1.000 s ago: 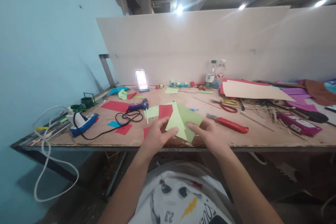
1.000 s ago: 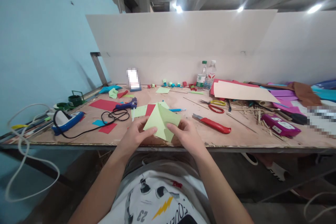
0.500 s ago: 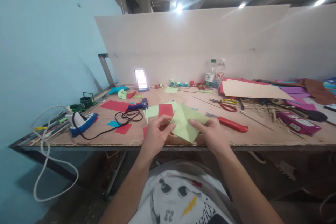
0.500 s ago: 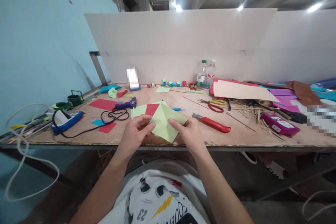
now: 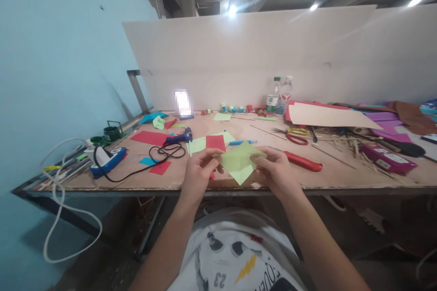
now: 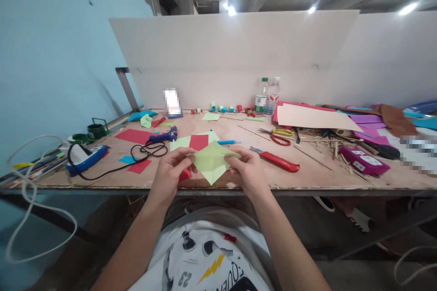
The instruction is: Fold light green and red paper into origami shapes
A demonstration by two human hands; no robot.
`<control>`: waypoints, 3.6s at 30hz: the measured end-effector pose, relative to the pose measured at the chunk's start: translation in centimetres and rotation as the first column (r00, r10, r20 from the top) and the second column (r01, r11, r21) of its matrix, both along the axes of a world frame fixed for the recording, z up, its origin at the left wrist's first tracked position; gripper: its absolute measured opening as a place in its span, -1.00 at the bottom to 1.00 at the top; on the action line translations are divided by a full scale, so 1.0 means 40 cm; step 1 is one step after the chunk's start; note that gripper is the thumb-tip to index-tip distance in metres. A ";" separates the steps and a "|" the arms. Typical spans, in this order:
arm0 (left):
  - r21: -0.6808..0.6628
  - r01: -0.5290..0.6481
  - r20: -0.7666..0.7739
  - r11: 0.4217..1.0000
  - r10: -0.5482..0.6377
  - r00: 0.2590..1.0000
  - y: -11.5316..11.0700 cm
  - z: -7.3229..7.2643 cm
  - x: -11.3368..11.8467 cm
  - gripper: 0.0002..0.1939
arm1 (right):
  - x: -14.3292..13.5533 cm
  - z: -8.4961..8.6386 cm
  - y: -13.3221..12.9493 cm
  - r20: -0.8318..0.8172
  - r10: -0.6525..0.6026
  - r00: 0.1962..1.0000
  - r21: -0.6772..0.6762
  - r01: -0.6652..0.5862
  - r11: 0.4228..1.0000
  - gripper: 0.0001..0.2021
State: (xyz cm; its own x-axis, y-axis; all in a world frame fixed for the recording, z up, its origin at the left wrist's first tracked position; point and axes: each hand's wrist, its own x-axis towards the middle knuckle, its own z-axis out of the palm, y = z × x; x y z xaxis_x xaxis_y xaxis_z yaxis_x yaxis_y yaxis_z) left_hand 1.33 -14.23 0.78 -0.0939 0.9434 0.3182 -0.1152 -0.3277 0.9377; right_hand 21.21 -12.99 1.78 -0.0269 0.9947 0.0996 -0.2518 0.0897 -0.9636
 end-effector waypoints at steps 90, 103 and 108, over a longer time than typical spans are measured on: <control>0.026 0.155 -0.227 0.987 -0.146 0.963 -0.010 -0.008 0.007 -0.76 | -0.002 -0.010 -0.013 0.487 -0.102 0.867 0.405 -0.122 0.906 -0.83; 0.048 0.123 -0.328 0.991 -0.100 0.939 -0.007 -0.001 0.009 -0.81 | -0.002 -0.011 -0.010 0.393 -0.137 0.909 0.352 -0.011 0.936 -0.77; 0.017 0.113 -0.320 0.993 -0.101 0.942 -0.008 -0.003 0.011 -0.78 | 0.001 -0.010 -0.009 0.389 -0.117 0.914 0.316 -0.013 0.949 -0.75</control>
State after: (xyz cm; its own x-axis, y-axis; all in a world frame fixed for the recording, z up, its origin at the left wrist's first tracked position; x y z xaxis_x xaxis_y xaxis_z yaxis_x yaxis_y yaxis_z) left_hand 1.75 -14.54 0.66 0.1184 0.9302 0.3473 0.1507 -0.3626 0.9197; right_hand 21.25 -13.33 1.38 -0.0779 0.9175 0.3900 0.1603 0.3976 -0.9034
